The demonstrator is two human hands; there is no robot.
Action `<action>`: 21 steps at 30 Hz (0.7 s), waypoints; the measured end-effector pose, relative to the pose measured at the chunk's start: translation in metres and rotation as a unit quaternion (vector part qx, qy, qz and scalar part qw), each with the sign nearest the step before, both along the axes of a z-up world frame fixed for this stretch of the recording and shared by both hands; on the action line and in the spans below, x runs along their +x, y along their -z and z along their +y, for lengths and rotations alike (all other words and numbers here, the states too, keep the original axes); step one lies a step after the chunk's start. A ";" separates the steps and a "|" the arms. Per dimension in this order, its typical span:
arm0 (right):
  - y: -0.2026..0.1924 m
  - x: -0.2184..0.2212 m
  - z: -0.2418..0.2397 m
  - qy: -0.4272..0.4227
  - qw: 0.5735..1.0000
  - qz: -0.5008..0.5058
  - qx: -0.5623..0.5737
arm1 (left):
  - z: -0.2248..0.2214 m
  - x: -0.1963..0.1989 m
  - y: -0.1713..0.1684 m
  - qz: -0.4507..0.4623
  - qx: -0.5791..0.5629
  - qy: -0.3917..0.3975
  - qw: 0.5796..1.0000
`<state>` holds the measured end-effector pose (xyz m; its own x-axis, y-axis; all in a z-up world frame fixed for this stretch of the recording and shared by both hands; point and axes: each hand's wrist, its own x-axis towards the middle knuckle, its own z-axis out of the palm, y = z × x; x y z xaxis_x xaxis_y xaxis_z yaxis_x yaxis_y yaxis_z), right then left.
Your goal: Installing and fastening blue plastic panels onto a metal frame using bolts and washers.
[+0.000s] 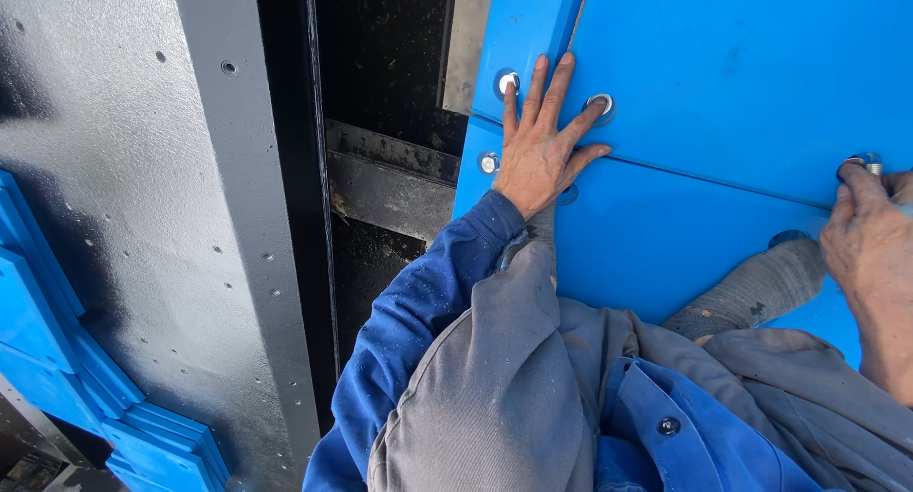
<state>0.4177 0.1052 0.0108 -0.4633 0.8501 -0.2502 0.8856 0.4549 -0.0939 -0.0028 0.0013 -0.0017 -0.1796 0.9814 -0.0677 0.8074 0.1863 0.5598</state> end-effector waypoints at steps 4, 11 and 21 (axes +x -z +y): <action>0.007 0.012 -0.007 -0.039 0.997 -0.055 0.028 | -0.004 0.004 0.000 -0.014 -0.022 0.022 0.999; 0.017 0.022 -0.008 0.000 1.000 -0.006 0.011 | -0.008 0.002 -0.009 -0.042 -0.012 -0.001 0.999; -0.043 -0.035 0.008 0.037 0.999 0.022 0.033 | 0.001 0.008 -0.021 -0.041 0.003 -0.042 0.998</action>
